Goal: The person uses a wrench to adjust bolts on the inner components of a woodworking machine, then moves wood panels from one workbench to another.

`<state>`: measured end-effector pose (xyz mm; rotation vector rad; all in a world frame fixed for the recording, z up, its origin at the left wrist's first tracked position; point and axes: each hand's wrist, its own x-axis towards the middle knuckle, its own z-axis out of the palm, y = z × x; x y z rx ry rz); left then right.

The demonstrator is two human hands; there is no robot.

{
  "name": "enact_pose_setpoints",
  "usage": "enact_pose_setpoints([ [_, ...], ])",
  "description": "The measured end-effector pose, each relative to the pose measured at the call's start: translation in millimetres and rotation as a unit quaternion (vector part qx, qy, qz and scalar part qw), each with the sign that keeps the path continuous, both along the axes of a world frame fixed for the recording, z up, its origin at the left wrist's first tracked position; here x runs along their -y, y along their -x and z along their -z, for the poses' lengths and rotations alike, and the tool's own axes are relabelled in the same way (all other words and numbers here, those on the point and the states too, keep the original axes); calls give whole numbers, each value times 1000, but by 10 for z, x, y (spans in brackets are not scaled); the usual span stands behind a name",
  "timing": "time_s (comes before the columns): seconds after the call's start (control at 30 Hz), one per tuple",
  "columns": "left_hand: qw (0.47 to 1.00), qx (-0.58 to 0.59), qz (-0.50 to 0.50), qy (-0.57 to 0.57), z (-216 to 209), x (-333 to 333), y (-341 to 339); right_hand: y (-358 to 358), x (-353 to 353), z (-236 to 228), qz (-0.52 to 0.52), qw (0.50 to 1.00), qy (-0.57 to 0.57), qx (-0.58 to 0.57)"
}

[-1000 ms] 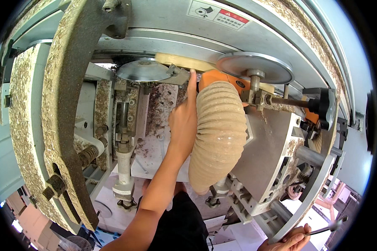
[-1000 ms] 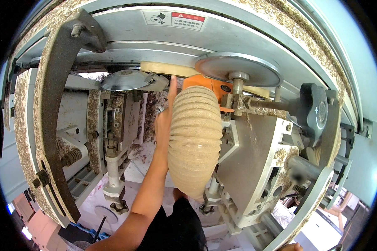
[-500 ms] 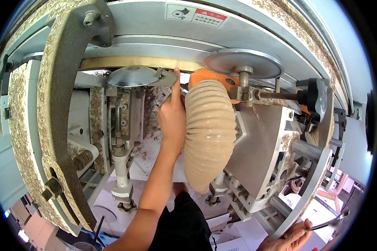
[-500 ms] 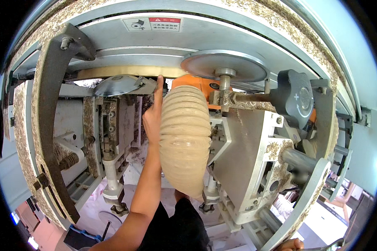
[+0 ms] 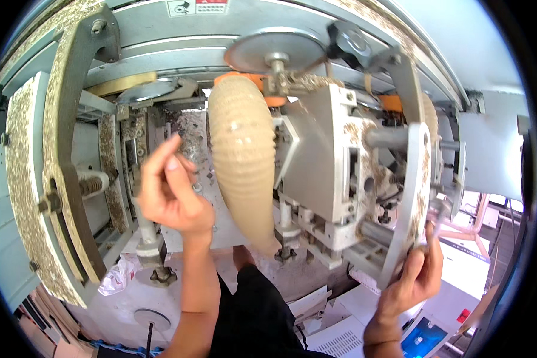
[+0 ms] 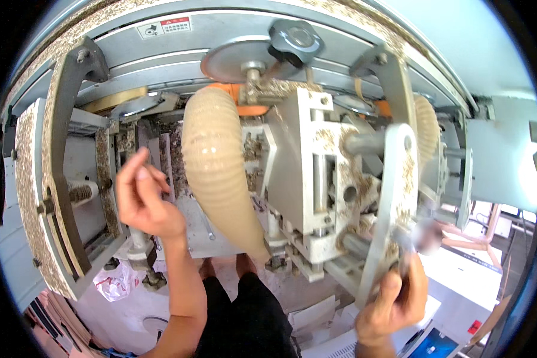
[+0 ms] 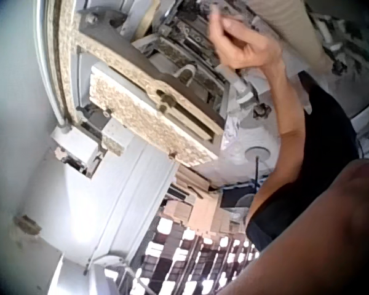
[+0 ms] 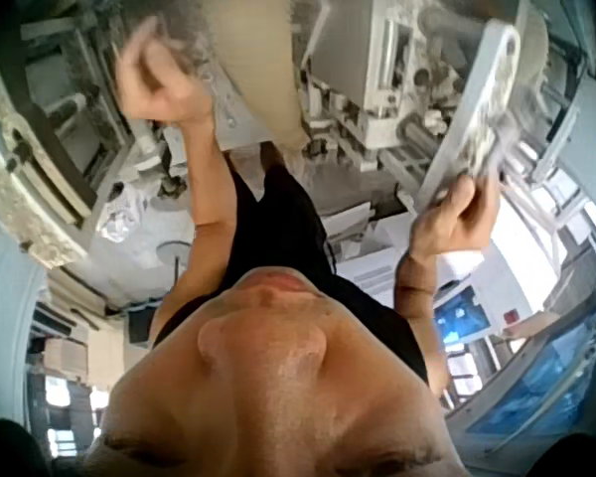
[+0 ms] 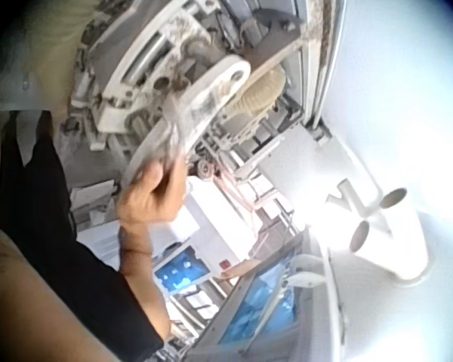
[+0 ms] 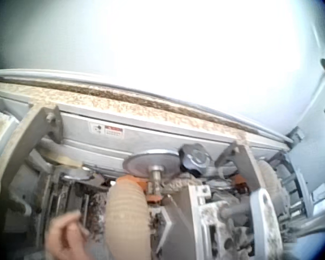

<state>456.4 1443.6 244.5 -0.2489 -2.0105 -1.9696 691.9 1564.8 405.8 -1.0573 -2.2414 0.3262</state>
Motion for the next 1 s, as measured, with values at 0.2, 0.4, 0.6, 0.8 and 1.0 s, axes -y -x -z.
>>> enact_pose_setpoints([
  [0.2, 938, -118, 319, -65, -915, -688, 722, 701, -812, -647, -226, 947, -82, 213],
  [0.4, 816, 43, 575, -32, -1102, -1449, 758, 1451, -1214, -386, -298, 866, -236, 326],
  [0.6, 846, 17, 526, -84, -915, -1572, 736, 1639, -1222, -459, -324, 863, -205, 329],
  [0.8, 874, -42, 476, -89, -878, -1634, 720, 1772, -1396, -471, -381, 820, -247, 348],
  [1.0, 892, -87, 432, -98, -865, -1661, 683, 1816, -1359, -477, -346, 832, -216, 376],
])
